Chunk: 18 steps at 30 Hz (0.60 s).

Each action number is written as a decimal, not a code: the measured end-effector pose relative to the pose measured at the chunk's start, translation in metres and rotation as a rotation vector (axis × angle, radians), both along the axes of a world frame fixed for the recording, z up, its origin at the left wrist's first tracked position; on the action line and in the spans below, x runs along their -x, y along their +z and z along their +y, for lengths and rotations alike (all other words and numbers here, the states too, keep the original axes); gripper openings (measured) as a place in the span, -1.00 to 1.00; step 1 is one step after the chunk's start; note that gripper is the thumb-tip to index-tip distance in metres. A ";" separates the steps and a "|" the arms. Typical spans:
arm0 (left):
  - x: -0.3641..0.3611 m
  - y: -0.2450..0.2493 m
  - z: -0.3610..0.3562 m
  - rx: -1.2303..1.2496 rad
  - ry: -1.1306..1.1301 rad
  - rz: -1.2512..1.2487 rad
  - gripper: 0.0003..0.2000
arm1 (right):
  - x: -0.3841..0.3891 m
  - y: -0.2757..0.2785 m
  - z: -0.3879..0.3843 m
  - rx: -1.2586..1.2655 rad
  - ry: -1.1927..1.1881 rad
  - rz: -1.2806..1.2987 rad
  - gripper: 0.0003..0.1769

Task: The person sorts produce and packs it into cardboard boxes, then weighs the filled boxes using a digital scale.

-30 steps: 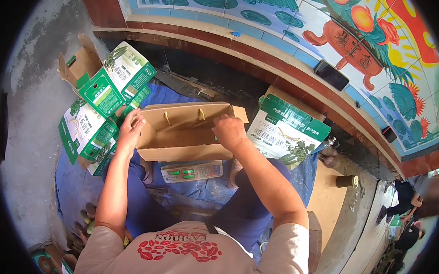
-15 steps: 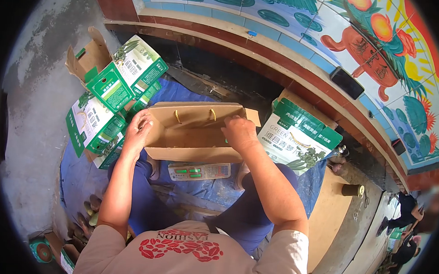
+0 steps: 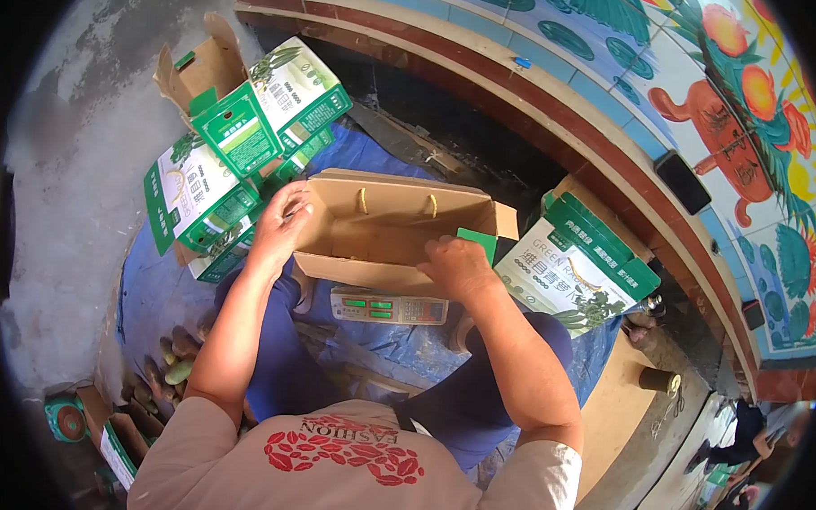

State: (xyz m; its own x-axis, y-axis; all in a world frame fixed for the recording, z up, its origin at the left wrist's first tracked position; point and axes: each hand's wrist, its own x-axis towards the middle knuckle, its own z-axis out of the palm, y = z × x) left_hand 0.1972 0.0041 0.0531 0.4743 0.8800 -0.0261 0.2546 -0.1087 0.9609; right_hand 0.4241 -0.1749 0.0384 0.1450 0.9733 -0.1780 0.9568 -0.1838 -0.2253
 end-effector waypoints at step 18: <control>0.001 -0.002 0.000 -0.048 -0.002 0.012 -0.60 | 0.021 -0.037 0.006 -0.050 0.246 -0.274 -0.86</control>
